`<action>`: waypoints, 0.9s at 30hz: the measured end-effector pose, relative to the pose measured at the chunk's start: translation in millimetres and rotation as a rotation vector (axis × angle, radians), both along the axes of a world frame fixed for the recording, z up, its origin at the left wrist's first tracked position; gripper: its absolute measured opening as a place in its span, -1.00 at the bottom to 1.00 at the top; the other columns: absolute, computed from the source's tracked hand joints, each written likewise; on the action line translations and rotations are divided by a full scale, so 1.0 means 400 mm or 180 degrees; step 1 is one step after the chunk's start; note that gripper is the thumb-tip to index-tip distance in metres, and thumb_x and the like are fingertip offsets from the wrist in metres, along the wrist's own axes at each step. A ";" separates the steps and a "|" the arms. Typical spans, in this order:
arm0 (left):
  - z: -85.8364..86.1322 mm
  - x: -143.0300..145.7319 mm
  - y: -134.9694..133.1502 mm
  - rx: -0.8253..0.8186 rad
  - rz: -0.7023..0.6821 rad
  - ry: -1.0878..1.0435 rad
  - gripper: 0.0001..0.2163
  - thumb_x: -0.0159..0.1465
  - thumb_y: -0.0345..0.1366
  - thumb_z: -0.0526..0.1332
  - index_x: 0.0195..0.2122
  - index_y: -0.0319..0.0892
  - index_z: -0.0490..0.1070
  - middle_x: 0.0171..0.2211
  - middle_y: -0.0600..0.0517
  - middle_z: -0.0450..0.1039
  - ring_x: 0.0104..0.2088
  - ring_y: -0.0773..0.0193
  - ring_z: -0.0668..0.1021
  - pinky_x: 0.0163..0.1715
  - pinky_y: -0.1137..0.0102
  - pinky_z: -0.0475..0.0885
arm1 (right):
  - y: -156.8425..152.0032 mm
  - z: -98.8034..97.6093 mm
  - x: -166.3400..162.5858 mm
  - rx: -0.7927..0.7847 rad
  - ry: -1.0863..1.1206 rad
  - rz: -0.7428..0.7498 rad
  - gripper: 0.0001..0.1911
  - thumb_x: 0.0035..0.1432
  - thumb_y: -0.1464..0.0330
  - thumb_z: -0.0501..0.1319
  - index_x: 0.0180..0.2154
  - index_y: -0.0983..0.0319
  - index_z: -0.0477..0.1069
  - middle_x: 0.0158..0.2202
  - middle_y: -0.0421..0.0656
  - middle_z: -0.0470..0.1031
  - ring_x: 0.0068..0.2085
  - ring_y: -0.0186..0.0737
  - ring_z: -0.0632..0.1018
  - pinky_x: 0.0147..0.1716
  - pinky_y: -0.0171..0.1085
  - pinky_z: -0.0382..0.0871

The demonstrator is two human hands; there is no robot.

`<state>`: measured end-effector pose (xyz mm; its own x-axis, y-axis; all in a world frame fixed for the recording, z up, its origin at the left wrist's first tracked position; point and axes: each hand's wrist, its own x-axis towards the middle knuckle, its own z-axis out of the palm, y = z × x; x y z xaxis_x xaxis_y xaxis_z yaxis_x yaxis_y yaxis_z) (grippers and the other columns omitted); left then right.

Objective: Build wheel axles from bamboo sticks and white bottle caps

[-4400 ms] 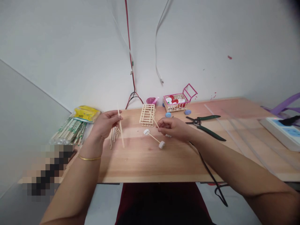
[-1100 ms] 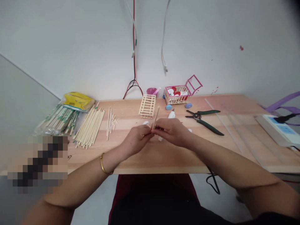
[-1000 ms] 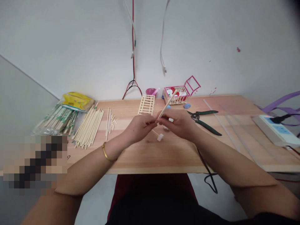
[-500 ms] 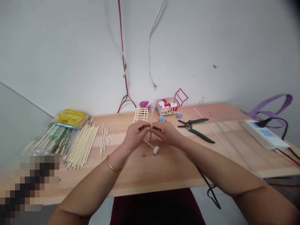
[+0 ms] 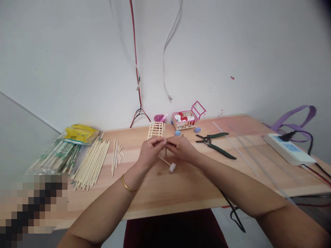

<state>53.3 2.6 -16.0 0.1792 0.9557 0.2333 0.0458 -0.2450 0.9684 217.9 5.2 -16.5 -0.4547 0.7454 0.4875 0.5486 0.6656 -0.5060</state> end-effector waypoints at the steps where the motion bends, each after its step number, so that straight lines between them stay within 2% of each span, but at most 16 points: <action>1: -0.002 0.002 0.000 -0.0018 -0.0002 -0.0043 -0.85 0.08 -0.26 0.30 -0.38 -0.22 0.53 -0.43 0.04 0.50 -0.44 0.35 0.46 -0.34 0.42 0.38 | -0.001 0.000 -0.001 -0.0002 0.0005 -0.0016 -0.77 0.23 0.38 0.10 -0.47 0.27 0.38 -0.50 -0.18 0.44 -0.45 -0.33 0.37 -0.42 -0.36 0.12; 13: -0.022 0.014 0.010 0.0222 0.0182 0.0106 -0.83 0.10 -0.22 0.28 -0.37 -0.20 0.53 -0.36 0.01 0.49 -0.30 0.29 0.49 -0.23 0.37 0.40 | -0.007 0.003 -0.004 -0.0021 0.0005 -0.0162 -0.75 0.23 0.37 0.09 -0.50 0.27 0.32 -0.53 -0.18 0.41 -0.48 -0.33 0.34 -0.45 -0.35 0.10; 19: -0.028 0.014 0.015 0.0341 0.0104 0.0098 -0.84 0.14 -0.22 0.26 -0.35 -0.21 0.53 -0.32 0.00 0.48 -0.26 0.29 0.49 -0.22 0.39 0.39 | -0.008 -0.001 -0.005 -0.0016 -0.0014 -0.0279 -0.73 0.23 0.37 0.10 -0.53 0.27 0.30 -0.55 -0.19 0.38 -0.49 -0.34 0.33 -0.46 -0.35 0.09; 23: -0.018 0.015 0.015 0.0601 0.0073 0.0090 -0.86 0.16 -0.23 0.26 -0.36 -0.19 0.53 -0.33 0.01 0.45 -0.25 0.29 0.48 -0.19 0.38 0.38 | -0.015 0.006 -0.005 0.0025 0.0019 -0.0322 -0.74 0.24 0.37 0.10 -0.52 0.26 0.30 -0.54 -0.19 0.38 -0.47 -0.32 0.35 -0.45 -0.34 0.11; 27: 0.011 0.015 -0.001 0.0807 0.0077 0.0021 -0.87 0.17 -0.24 0.26 -0.35 -0.17 0.54 -0.32 0.01 0.45 -0.25 0.28 0.49 -0.18 0.37 0.38 | -0.032 0.029 -0.005 0.0230 0.0165 -0.0313 -0.75 0.27 0.34 0.08 -0.46 0.25 0.35 -0.48 -0.16 0.42 -0.40 -0.28 0.42 -0.37 -0.32 0.18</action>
